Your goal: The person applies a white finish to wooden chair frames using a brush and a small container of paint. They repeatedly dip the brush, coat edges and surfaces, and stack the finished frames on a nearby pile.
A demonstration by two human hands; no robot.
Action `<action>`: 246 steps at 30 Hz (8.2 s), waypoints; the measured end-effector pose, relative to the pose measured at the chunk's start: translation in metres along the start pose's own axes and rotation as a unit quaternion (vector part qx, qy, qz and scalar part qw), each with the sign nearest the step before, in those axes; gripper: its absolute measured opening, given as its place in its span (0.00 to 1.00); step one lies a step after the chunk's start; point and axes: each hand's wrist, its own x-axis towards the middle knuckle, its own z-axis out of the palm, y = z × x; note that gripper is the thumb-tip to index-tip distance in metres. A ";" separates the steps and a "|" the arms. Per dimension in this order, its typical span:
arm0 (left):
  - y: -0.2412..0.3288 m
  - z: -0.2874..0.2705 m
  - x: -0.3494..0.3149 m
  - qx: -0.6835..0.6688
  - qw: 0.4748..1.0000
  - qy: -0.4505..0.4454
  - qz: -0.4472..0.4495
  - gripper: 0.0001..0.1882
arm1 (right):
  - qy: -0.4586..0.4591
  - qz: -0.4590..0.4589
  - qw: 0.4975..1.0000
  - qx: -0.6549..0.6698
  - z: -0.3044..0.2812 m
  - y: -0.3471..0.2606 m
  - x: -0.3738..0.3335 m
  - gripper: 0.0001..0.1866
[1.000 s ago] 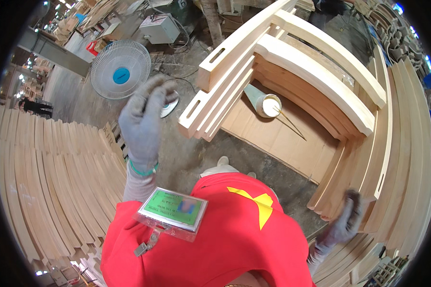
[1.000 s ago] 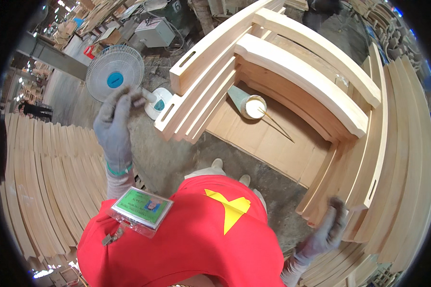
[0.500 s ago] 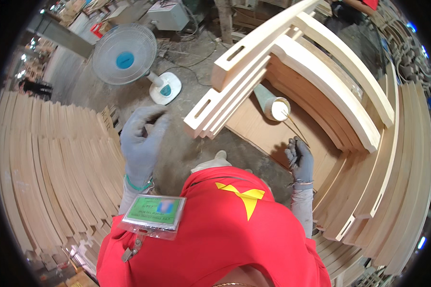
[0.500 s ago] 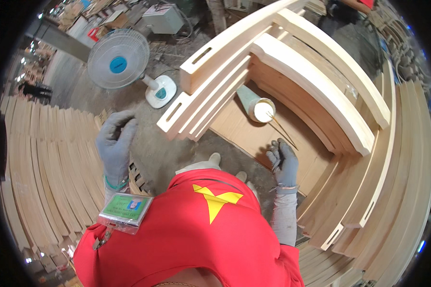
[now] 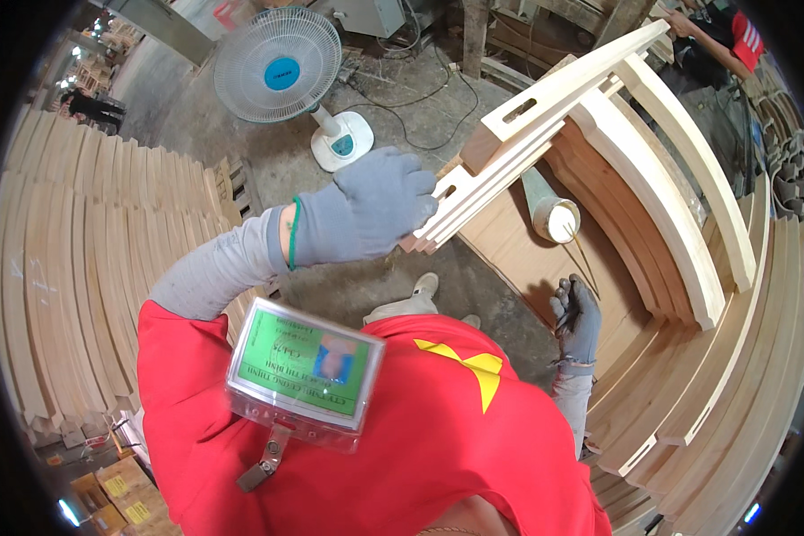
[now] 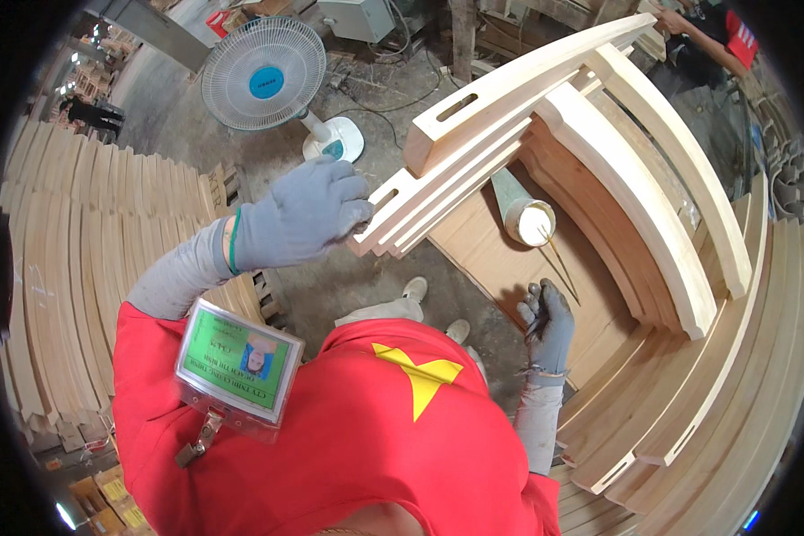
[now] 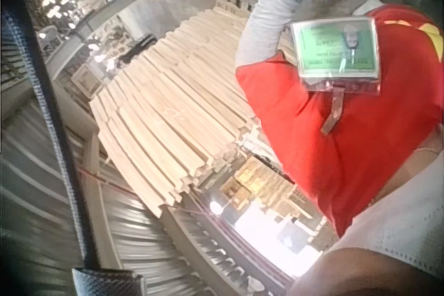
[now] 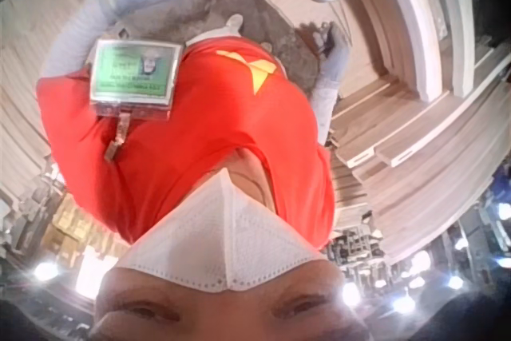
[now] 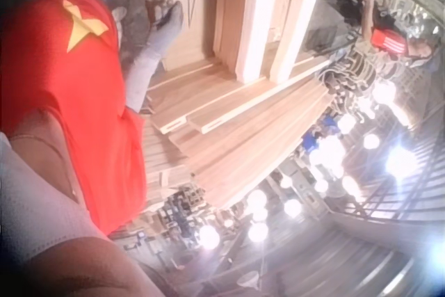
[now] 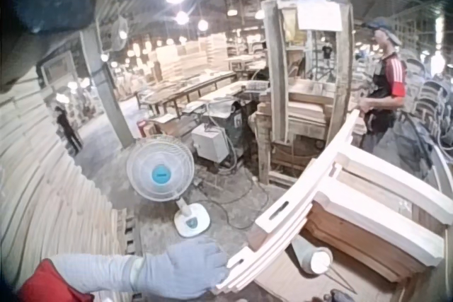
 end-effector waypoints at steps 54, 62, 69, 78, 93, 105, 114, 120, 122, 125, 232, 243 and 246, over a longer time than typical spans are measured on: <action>0.059 0.247 0.139 -0.522 0.827 0.116 -0.172 0.27 | 0.147 -0.345 0.926 -0.043 -0.043 -0.067 -0.036 0.08; 0.166 0.139 0.124 -0.992 0.017 0.063 -0.108 0.35 | -0.025 -0.352 0.934 0.048 0.002 -0.101 -0.089 0.05; 0.175 0.047 0.064 -0.945 0.128 0.243 -0.180 0.38 | -0.107 -0.365 0.925 -0.020 0.063 -0.105 -0.137 0.04; 0.125 0.012 -0.019 -0.887 0.233 0.364 -0.160 0.36 | -0.325 -0.354 0.861 -0.169 0.161 -0.083 -0.171 0.12; 0.095 0.010 -0.064 -0.897 0.141 0.420 0.014 0.34 | -0.336 -0.365 0.843 -0.209 0.229 -0.036 -0.159 0.06; 0.095 0.020 -0.055 -0.847 0.147 0.511 -0.002 0.31 | -0.314 -0.316 0.886 -0.130 0.213 -0.011 -0.145 0.05; 0.099 0.034 -0.038 -0.728 0.256 0.617 -0.154 0.31 | -0.307 -0.407 0.844 -0.168 0.203 0.004 -0.153 0.08; 0.101 0.052 -0.036 -0.682 0.297 0.630 -0.223 0.33 | -0.313 -0.384 0.853 -0.163 0.214 -0.009 -0.149 0.06; 0.098 0.043 -0.045 -0.773 0.216 0.580 -0.140 0.30 | -0.297 -0.337 0.873 -0.188 0.228 -0.022 -0.138 0.05; 0.098 0.022 -0.060 -0.804 0.155 0.560 -0.127 0.28 | -0.290 -0.287 0.888 -0.212 0.243 -0.047 -0.111 0.06; 0.051 0.017 -0.036 -0.954 0.184 0.234 -0.023 0.30 | -0.236 -0.468 0.822 -0.225 0.230 -0.034 -0.189 0.10; 0.158 0.020 0.047 -0.964 0.189 0.184 -0.036 0.35 | -0.062 -0.546 0.814 -0.188 0.133 -0.042 -0.260 0.07; 0.192 0.014 0.058 -0.962 0.208 0.175 -0.028 0.33 | -0.045 -0.548 0.818 -0.171 0.105 -0.042 -0.280 0.08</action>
